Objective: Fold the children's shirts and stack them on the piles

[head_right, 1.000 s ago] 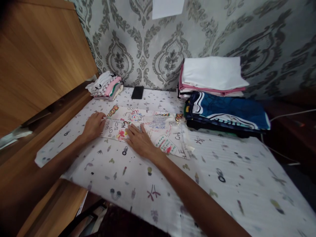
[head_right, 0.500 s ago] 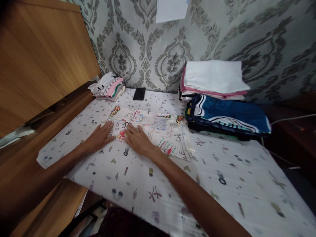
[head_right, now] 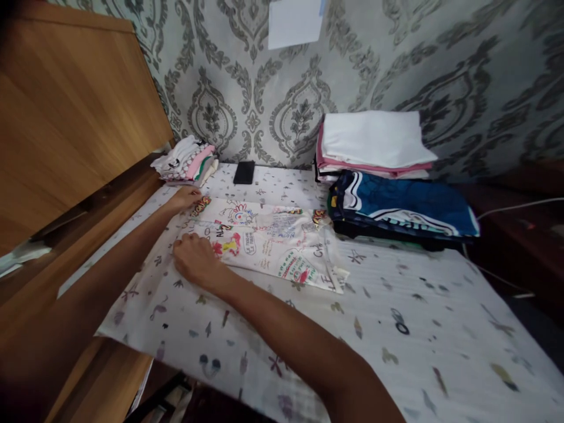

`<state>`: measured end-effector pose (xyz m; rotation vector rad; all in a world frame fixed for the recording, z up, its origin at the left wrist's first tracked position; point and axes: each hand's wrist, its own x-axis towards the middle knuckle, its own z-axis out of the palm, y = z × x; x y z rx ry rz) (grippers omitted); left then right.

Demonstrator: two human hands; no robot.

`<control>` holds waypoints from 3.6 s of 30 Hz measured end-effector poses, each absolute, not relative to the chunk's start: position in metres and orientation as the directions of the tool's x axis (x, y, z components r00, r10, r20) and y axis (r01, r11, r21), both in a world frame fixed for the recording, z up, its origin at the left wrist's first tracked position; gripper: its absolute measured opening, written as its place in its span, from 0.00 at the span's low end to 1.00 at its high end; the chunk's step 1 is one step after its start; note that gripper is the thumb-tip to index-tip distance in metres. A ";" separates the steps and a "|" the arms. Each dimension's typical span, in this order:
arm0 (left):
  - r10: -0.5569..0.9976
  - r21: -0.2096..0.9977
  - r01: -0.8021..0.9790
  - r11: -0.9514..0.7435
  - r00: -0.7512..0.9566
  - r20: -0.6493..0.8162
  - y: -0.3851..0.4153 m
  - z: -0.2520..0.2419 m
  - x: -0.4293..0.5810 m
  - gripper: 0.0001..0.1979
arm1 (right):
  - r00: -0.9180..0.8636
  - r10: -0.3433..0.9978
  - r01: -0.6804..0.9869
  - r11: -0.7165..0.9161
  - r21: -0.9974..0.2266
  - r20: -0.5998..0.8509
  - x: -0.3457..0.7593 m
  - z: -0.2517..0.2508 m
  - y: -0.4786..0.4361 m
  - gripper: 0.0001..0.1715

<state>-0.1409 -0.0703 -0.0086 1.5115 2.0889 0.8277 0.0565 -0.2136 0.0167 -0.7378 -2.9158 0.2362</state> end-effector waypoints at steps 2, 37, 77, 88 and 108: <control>0.947 0.644 0.722 0.253 -0.322 -0.010 -0.055 -0.011 -0.137 0.06 | -0.863 0.497 0.475 0.860 -0.185 0.095 0.047 0.016 -0.213 0.17; 0.926 0.864 0.368 0.344 0.019 -0.377 -0.035 0.018 0.053 0.13 | -0.179 0.983 -0.027 -0.034 -0.999 -0.029 0.209 -0.029 -0.200 0.11; 0.796 0.391 0.693 -0.605 0.513 0.321 -0.214 -0.028 -0.001 0.19 | -0.155 0.984 0.866 0.094 -0.490 -0.084 0.212 0.005 -0.118 0.10; 0.794 0.340 0.720 -0.605 0.511 0.330 -0.227 -0.020 0.001 0.08 | -0.040 0.999 0.613 0.033 -0.789 0.011 0.203 -0.005 -0.112 0.07; 0.919 0.545 0.744 -0.387 0.355 0.169 -0.011 -0.014 0.032 0.08 | -0.021 0.979 0.174 -0.198 -0.965 -0.205 0.192 -0.015 -0.109 0.11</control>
